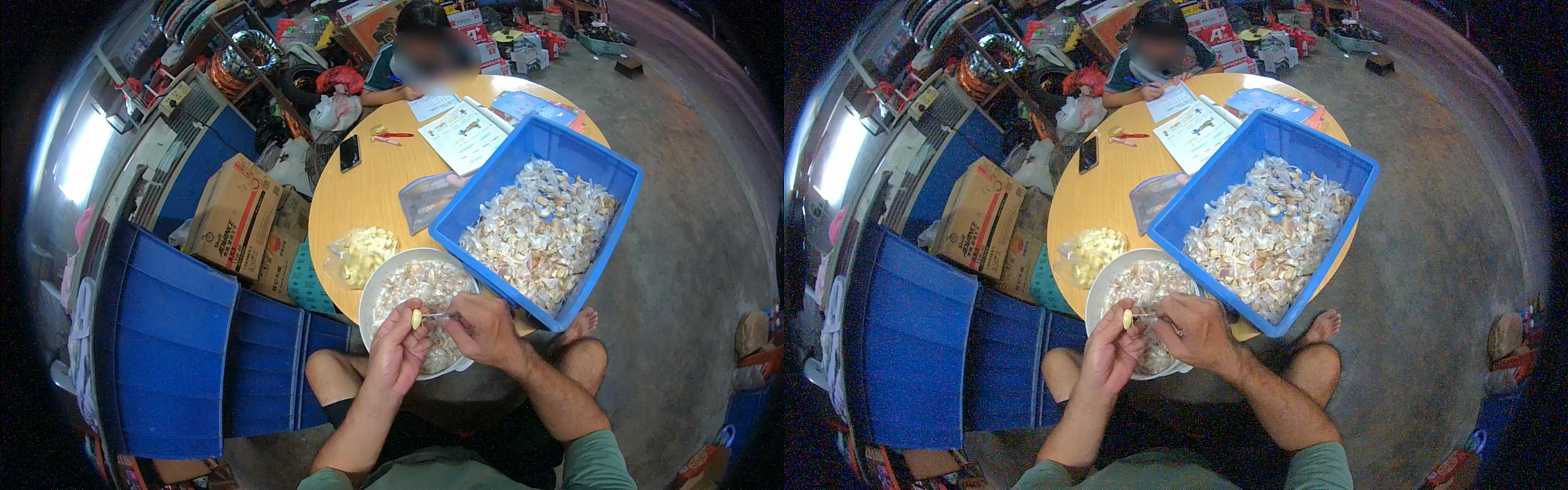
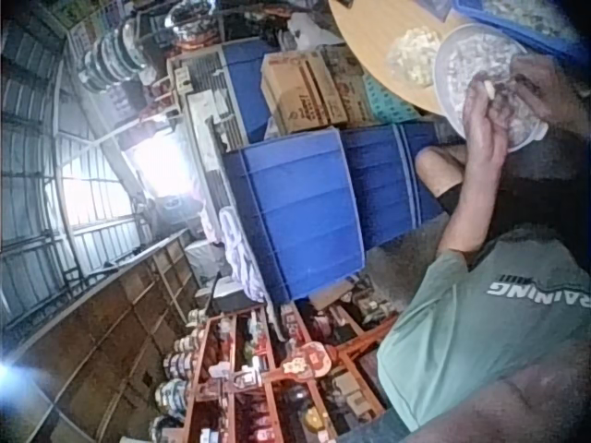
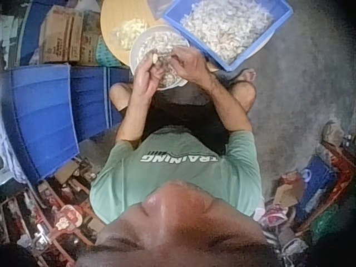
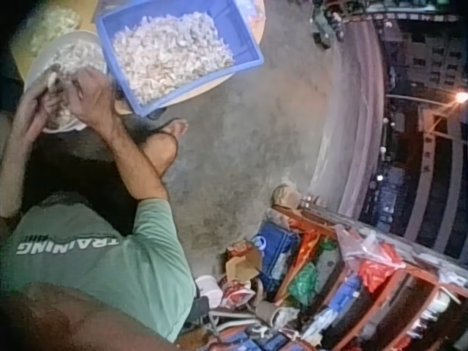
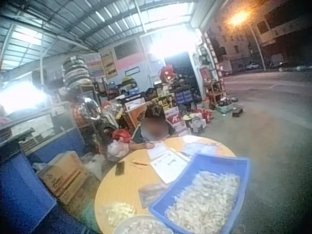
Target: The person sits at a table and peels garlic cloves one by one using a small knife, placing the peeled cloves into a bowl on their lap. A child sits across the table writing in a notebook.
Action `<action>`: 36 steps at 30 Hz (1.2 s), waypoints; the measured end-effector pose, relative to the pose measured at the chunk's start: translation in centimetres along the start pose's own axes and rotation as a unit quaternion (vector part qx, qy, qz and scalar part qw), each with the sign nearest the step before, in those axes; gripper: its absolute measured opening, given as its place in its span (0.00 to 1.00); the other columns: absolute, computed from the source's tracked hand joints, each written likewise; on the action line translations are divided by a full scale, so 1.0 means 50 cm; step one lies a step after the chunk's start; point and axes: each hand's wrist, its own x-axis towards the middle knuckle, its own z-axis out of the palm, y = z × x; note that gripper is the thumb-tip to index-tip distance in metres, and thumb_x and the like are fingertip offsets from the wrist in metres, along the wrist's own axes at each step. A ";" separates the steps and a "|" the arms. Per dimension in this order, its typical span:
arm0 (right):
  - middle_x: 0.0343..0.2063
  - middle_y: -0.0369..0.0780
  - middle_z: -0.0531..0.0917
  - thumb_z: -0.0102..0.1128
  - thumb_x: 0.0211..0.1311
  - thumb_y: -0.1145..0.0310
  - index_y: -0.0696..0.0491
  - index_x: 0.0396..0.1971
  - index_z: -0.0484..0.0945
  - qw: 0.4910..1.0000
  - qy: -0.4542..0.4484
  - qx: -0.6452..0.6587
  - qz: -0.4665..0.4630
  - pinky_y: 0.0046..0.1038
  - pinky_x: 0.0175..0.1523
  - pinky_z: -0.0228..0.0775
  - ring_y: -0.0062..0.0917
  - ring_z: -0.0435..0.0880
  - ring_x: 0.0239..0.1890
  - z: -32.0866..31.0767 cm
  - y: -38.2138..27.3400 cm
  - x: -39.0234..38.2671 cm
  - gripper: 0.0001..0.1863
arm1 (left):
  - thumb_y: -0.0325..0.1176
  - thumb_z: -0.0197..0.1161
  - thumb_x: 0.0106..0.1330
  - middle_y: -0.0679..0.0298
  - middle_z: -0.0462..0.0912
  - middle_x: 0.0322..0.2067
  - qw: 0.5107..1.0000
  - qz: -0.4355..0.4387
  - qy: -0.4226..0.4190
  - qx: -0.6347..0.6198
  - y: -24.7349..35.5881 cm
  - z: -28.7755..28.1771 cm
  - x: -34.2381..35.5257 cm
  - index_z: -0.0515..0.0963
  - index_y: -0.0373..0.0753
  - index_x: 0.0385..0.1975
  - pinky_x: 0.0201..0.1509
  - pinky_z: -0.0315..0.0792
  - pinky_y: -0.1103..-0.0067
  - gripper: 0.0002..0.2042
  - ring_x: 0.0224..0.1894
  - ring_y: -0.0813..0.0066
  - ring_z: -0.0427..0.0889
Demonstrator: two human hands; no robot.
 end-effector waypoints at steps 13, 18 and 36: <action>0.29 0.47 0.82 0.63 0.58 0.71 0.55 0.37 0.76 0.994 -0.056 0.052 0.083 0.37 0.33 0.73 0.40 0.83 0.28 -0.001 -0.024 -0.003 0.08 | 0.28 0.55 0.73 0.66 0.79 0.35 0.969 0.140 0.033 0.203 -0.039 0.020 0.007 0.73 0.35 0.46 0.29 0.65 0.87 0.07 0.27 0.85 0.70; 0.26 0.46 0.81 0.62 0.57 0.72 0.56 0.35 0.76 0.990 -0.061 0.059 0.110 0.37 0.31 0.73 0.40 0.82 0.26 -0.005 -0.023 -0.003 0.07 | 0.27 0.57 0.71 0.65 0.79 0.34 0.965 0.139 -0.002 0.222 -0.044 0.013 0.007 0.73 0.33 0.50 0.30 0.66 0.86 0.10 0.27 0.84 0.71; 0.20 0.43 0.77 0.62 0.57 0.77 0.58 0.35 0.74 0.990 0.042 0.032 0.129 0.31 0.27 0.68 0.31 0.78 0.21 0.008 -0.013 -0.006 0.07 | 0.29 0.60 0.70 0.63 0.82 0.44 0.965 0.140 0.028 0.219 -0.027 -0.003 0.002 0.73 0.34 0.55 0.36 0.74 0.86 0.15 0.40 0.80 0.81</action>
